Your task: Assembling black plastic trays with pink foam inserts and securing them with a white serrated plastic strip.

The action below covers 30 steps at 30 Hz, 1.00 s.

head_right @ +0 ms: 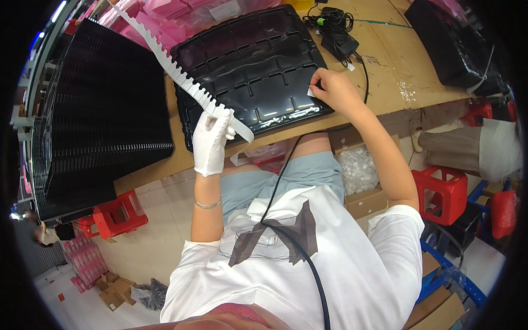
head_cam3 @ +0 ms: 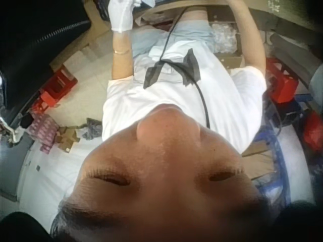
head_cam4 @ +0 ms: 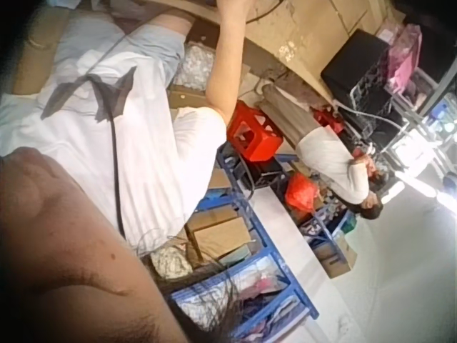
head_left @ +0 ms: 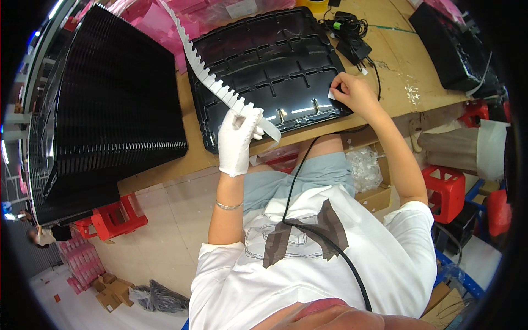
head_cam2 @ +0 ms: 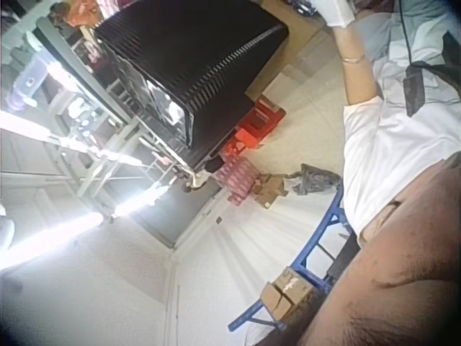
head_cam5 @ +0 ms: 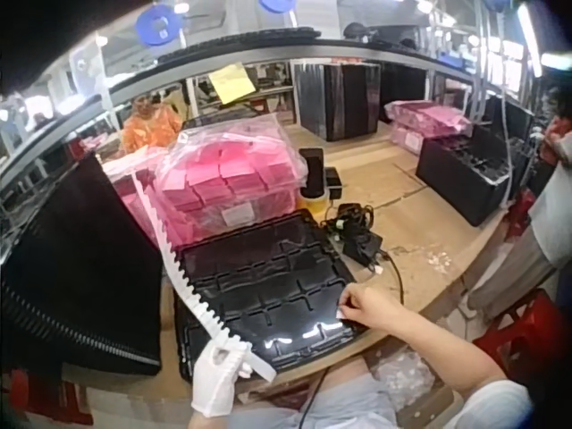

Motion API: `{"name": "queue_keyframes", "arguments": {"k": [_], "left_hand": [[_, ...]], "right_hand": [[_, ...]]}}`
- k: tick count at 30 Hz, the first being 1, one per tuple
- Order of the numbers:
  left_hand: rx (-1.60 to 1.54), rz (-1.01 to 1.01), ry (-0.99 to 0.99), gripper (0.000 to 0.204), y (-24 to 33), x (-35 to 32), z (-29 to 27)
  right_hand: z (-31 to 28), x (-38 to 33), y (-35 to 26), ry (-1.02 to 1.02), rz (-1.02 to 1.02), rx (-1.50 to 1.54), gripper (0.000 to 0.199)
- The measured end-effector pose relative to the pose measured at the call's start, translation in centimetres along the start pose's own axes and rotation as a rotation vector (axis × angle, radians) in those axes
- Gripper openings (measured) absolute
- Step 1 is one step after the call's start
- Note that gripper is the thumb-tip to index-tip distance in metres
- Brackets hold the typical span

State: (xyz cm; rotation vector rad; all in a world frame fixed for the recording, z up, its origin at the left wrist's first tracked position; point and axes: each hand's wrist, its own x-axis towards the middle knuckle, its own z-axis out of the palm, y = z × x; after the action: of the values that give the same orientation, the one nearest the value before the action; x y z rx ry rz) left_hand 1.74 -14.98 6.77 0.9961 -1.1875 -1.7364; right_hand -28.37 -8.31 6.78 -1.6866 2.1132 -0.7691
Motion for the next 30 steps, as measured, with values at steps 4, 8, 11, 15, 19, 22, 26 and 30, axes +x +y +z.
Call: {"name": "queue_keyframes", "arguments": {"k": [4,8,11,15,19,22,26,30], "left_hand": [[-0.012,-0.019,-0.004,0.021,-0.5,0.4,-0.4],[-0.009,-0.036,-0.017,0.021,-0.4,0.5,-0.5],[-0.084,-0.026,-0.03,0.018,-0.6,0.5,-0.6],[-0.046,-0.025,-0.039,0.018,-0.6,0.6,-0.7],[-0.013,-0.015,-0.021,0.018,-0.7,0.4,-0.5],[0.019,0.004,-0.021,0.019,-0.5,0.3,-0.4],[0.06,0.016,-0.028,0.02,-0.7,0.3,-0.5],[0.066,0.0,-0.02,0.021,-0.7,0.2,-0.5]], "right_hand": [[-0.1,0.0,-0.1,-0.025,0.037,-0.014,0.016],[-0.3,0.1,-0.5,-0.008,0.051,-0.041,0.016],[-0.2,0.1,-0.5,-0.001,0.053,-0.039,0.017],[0.0,0.1,0.3,-0.006,-0.002,-0.022,0.015],[-0.7,-0.9,0.7,-0.097,-0.07,0.038,0.015],[-0.6,-1.0,0.7,-0.114,-0.065,0.12,0.015],[0.2,-1.0,-0.2,0.063,-0.046,-0.02,0.016],[0.9,-0.3,0.7,0.067,-0.043,-0.027,0.016]]}}
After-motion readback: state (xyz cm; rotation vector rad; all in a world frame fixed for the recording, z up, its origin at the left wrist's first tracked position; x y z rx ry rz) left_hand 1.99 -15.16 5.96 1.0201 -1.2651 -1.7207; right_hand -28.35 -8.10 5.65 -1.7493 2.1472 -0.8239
